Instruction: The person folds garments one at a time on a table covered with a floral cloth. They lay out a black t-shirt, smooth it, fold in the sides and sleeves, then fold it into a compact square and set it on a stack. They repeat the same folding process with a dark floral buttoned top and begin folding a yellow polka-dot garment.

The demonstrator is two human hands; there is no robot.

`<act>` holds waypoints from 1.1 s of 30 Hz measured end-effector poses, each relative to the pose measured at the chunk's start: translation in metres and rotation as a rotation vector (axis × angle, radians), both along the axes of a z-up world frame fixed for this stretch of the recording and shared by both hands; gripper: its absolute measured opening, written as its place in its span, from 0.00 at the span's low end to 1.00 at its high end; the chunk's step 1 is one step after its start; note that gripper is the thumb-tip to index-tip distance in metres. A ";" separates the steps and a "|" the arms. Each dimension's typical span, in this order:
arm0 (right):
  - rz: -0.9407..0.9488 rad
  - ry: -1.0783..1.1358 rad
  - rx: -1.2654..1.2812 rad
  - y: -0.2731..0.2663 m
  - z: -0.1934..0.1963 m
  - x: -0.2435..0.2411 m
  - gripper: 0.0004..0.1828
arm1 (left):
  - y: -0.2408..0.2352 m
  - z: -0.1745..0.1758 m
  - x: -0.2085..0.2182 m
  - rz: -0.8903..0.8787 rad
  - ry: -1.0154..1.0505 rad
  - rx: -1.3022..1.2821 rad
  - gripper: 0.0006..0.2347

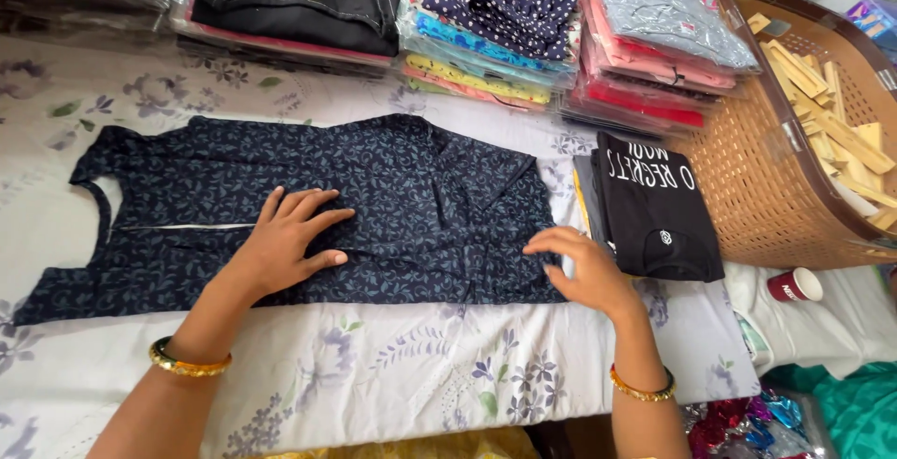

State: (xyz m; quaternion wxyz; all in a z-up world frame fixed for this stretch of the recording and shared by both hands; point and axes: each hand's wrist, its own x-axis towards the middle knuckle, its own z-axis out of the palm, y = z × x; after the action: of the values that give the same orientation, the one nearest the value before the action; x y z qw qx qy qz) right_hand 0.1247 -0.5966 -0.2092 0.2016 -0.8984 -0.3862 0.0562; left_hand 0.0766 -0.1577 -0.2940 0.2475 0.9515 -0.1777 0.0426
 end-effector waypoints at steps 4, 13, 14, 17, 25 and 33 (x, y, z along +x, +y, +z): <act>-0.316 0.126 0.257 -0.006 -0.034 0.026 0.13 | 0.000 -0.001 -0.001 0.004 -0.008 0.004 0.28; -0.394 -0.182 0.014 0.026 -0.047 0.038 0.11 | 0.012 -0.001 0.010 -0.042 -0.002 0.012 0.30; -0.375 -0.277 0.012 0.025 -0.045 0.039 0.15 | 0.017 0.000 0.014 -0.057 0.029 -0.009 0.30; -0.275 -0.376 0.160 0.046 -0.023 0.046 0.18 | 0.039 0.002 0.035 0.038 0.058 -0.083 0.27; -0.286 -0.269 0.027 0.103 -0.057 0.083 0.19 | 0.114 -0.074 0.109 0.511 -0.079 -0.070 0.23; -0.593 -0.388 0.193 0.064 -0.087 0.115 0.06 | 0.098 -0.042 0.094 0.659 -0.125 0.060 0.17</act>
State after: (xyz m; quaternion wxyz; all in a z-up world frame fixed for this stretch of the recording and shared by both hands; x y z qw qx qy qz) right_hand 0.2399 -0.5324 -0.2959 0.2162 -0.9421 -0.1434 -0.2127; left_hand 0.1706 -0.0592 -0.3356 0.1808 0.9602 0.1236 0.1732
